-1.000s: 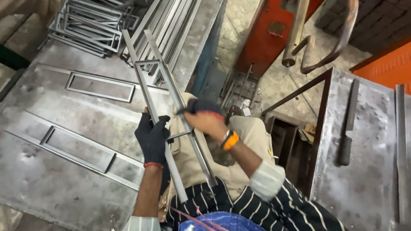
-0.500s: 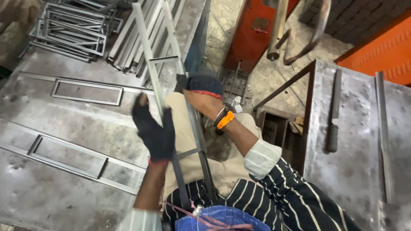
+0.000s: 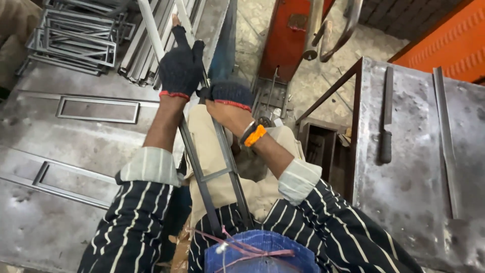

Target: Measuring and cutting metal frame sections using an industrial cutting machine in a factory.

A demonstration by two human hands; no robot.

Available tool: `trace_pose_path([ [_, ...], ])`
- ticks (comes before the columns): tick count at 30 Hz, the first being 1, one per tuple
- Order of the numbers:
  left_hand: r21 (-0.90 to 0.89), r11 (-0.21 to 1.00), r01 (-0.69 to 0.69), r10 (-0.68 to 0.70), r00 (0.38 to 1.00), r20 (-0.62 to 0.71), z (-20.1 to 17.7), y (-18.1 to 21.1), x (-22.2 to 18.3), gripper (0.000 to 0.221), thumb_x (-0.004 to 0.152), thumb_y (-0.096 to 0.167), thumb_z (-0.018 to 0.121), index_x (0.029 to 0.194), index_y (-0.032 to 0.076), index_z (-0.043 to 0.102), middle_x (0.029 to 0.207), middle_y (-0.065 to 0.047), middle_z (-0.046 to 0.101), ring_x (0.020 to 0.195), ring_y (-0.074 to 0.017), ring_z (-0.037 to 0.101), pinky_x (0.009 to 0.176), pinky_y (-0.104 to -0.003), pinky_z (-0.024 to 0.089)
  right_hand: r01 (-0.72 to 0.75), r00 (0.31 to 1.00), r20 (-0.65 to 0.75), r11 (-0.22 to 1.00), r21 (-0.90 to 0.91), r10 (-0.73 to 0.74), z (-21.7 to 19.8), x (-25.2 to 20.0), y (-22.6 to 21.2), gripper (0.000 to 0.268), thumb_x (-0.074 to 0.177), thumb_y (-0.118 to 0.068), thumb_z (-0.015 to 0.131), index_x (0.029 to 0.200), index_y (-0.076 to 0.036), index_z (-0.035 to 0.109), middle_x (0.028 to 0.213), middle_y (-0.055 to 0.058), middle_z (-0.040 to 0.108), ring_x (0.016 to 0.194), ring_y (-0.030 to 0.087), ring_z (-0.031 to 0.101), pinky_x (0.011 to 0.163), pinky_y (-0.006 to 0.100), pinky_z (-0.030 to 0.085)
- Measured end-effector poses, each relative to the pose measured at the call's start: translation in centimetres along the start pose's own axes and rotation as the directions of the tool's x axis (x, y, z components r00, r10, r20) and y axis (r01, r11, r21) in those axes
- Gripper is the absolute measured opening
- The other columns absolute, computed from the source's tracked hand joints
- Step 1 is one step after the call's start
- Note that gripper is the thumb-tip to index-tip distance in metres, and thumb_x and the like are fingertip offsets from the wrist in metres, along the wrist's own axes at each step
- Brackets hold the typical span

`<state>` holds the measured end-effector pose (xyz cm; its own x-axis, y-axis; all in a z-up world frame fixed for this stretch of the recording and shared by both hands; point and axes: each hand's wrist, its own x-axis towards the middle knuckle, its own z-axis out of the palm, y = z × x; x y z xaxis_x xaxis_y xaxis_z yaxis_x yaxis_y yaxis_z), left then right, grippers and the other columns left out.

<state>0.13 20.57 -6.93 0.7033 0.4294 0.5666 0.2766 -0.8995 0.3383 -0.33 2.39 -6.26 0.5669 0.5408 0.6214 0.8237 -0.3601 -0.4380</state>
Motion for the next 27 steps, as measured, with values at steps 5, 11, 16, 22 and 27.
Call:
trace_pose_path([
  [5,-0.106,0.994,0.018,-0.005,0.993,0.12,-0.1,-0.2,0.3,0.105,0.095,0.05,0.075,0.159,-0.007,0.015,0.073,-0.018,0.071,0.064,-0.0396,0.069,0.057,-0.05,0.053,0.001,1.0,-0.021,1.0,0.008,-0.001,2.8,2.0,1.7,0.014,0.076,-0.021,0.07,0.076,-0.007,0.069,0.078,0.02,0.065,0.073,0.043,0.062,0.067,0.057,0.048],
  [11,-0.029,0.999,0.034,-0.029,0.984,0.177,4.0,-3.6,-0.1,0.115,0.089,0.057,0.081,0.159,-0.006,0.015,0.083,-0.022,0.072,0.072,-0.04,0.071,0.062,-0.05,0.055,-0.062,0.993,0.099,0.998,0.009,0.06,4.0,2.0,2.1,0.017,0.078,-0.022,0.069,0.072,-0.007,0.069,0.074,0.02,0.065,0.069,0.043,0.063,0.064,0.056,0.048],
  [16,0.037,0.995,0.091,-0.095,0.984,0.151,8.3,-11.4,-4.1,0.119,0.084,0.06,0.082,0.159,-0.007,0.018,0.089,-0.024,0.072,0.078,-0.0414,0.071,0.067,-0.051,0.056,-0.031,0.987,0.156,0.999,0.039,0.025,1.5,1.1,-0.1,0.024,0.082,-0.026,0.068,0.072,-0.005,0.067,0.071,0.021,0.063,0.066,0.042,0.062,0.062,0.055,0.047],
  [22,0.118,0.965,0.233,-0.253,0.947,0.2,5.1,-15.4,-8.3,0.12,0.088,0.069,0.081,0.16,-0.004,0.019,0.101,-0.029,0.071,0.086,-0.0467,0.07,0.074,-0.053,0.055,-0.418,0.898,0.338,0.783,0.461,0.28,0.3,-0.9,0.1,0.026,0.089,-0.026,0.065,0.097,-0.001,0.063,0.089,0.022,0.065,0.077,0.037,0.067,0.068,0.05,0.052],
  [27,0.111,0.899,0.424,-0.436,0.839,0.325,-3.5,-17.1,-8.5,0.124,0.089,0.069,0.078,0.164,-0.006,0.014,0.103,-0.03,0.072,0.096,-0.0473,0.069,0.084,-0.054,0.054,-0.738,0.649,0.701,0.021,0.674,0.296,-0.7,-2.2,2.3,0.04,0.106,-0.022,0.058,0.137,0.003,0.059,0.117,0.023,0.07,0.096,0.03,0.075,0.08,0.042,0.06],
])
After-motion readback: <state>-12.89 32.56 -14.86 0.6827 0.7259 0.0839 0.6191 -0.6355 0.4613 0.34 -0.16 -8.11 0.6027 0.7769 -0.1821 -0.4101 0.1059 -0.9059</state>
